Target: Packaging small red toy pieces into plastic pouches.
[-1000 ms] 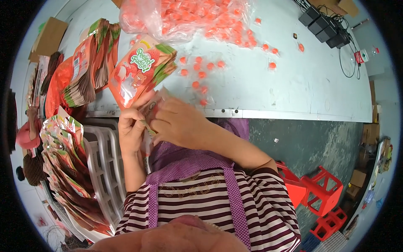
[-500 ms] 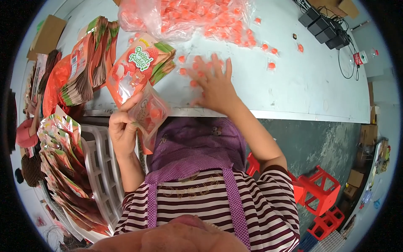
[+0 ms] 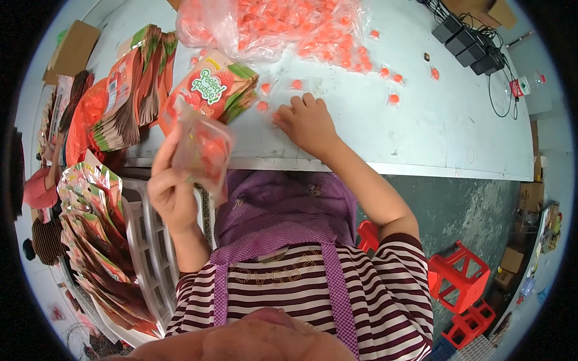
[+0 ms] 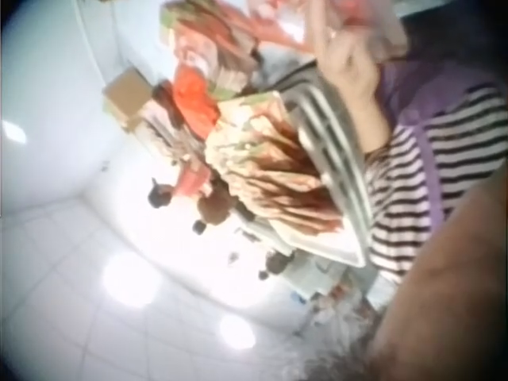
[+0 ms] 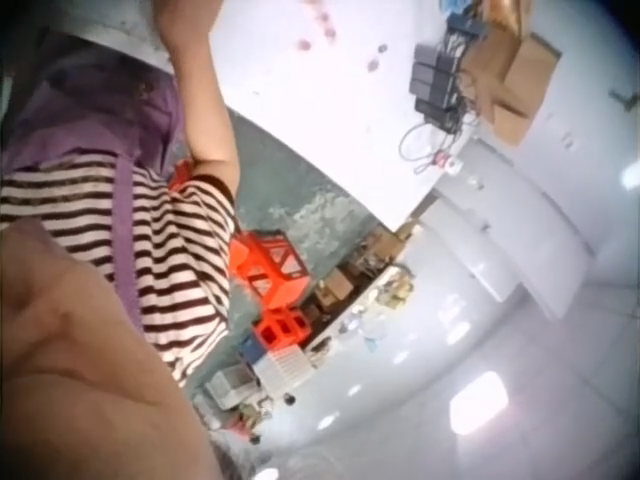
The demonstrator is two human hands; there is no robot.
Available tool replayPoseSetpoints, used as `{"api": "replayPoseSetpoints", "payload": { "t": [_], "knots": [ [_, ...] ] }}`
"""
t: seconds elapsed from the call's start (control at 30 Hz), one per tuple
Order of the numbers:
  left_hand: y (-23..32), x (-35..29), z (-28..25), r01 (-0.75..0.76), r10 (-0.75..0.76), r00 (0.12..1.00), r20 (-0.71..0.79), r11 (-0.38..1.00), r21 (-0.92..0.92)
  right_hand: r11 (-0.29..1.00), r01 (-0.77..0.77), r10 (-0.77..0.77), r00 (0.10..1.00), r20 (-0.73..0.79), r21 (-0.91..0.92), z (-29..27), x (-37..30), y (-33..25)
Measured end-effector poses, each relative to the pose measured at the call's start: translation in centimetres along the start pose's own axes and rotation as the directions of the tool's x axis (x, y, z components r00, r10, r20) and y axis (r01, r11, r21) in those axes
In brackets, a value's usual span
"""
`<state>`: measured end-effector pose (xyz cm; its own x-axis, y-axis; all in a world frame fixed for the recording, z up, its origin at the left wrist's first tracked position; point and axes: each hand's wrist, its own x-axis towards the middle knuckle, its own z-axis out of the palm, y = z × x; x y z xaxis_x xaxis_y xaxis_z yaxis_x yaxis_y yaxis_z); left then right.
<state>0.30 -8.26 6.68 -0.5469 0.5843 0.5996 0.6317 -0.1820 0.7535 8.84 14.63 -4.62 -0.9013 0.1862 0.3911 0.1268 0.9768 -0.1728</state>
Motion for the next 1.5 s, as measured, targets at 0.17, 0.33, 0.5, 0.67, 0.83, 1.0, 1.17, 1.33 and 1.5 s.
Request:
{"api": "replayPoseSetpoints", "payload": {
  "t": [0.17, 0.33, 0.5, 0.67, 0.83, 1.0, 1.17, 1.33, 1.5],
  "knots": [
    [-2.3, -0.4, 2.9, -0.003, -0.019, 0.990, 0.140, 0.988, 0.155, 0.998, 0.059, -0.057, 0.990, -0.127, 0.007, 0.1, -0.2, 0.2],
    [-4.7, -0.8, 4.7, -0.001, -0.025, 0.976, 0.215, 0.993, 0.121, 0.877, -0.171, 0.287, 0.936, -0.205, 0.448, -2.0, 0.4, 1.0],
    [-4.9, -0.3, 5.0, 0.023, -0.057, 0.972, 0.228, 0.989, 0.148, 0.734, -0.267, 0.271, 0.958, 0.091, 0.625, -10.0, 1.2, -0.1],
    [-4.6, 0.0, 5.7, 0.018, -0.063, 0.963, 0.262, 0.985, 0.172, 0.870, -0.035, -0.096, 0.966, 0.238, 0.492, -11.3, 1.9, 0.1],
    [-4.7, -0.1, 5.7, 0.017, -0.062, 0.964, 0.257, 0.985, 0.172, 0.292, -0.245, 0.235, 0.955, 0.179, 0.925, -9.6, 1.7, -0.3],
    [-4.7, -0.5, 6.2, 0.061, -0.069, 0.979, 0.191, 0.997, 0.046, -0.401, 0.000, 0.445, 0.874, 0.195, 0.916, -6.4, 1.9, -3.8],
    [-3.9, -0.1, 5.2, 0.144, -0.131, 0.970, 0.207, 0.988, -0.050, 0.323, -0.025, 0.289, 0.955, -0.073, 0.946, -6.6, 1.9, -5.0],
    [-4.2, -0.9, 4.9, 0.121, -0.112, 0.988, 0.111, 0.989, -0.083, 0.525, 0.134, 0.193, 0.943, -0.271, 0.840, -6.3, 1.3, -5.9],
    [-3.0, -1.4, 3.9, 0.165, -0.155, 0.985, 0.070, 0.970, -0.179, 0.591, 0.246, 0.016, 0.949, -0.316, 0.768, -6.3, 0.7, -6.3]
  ]
}}
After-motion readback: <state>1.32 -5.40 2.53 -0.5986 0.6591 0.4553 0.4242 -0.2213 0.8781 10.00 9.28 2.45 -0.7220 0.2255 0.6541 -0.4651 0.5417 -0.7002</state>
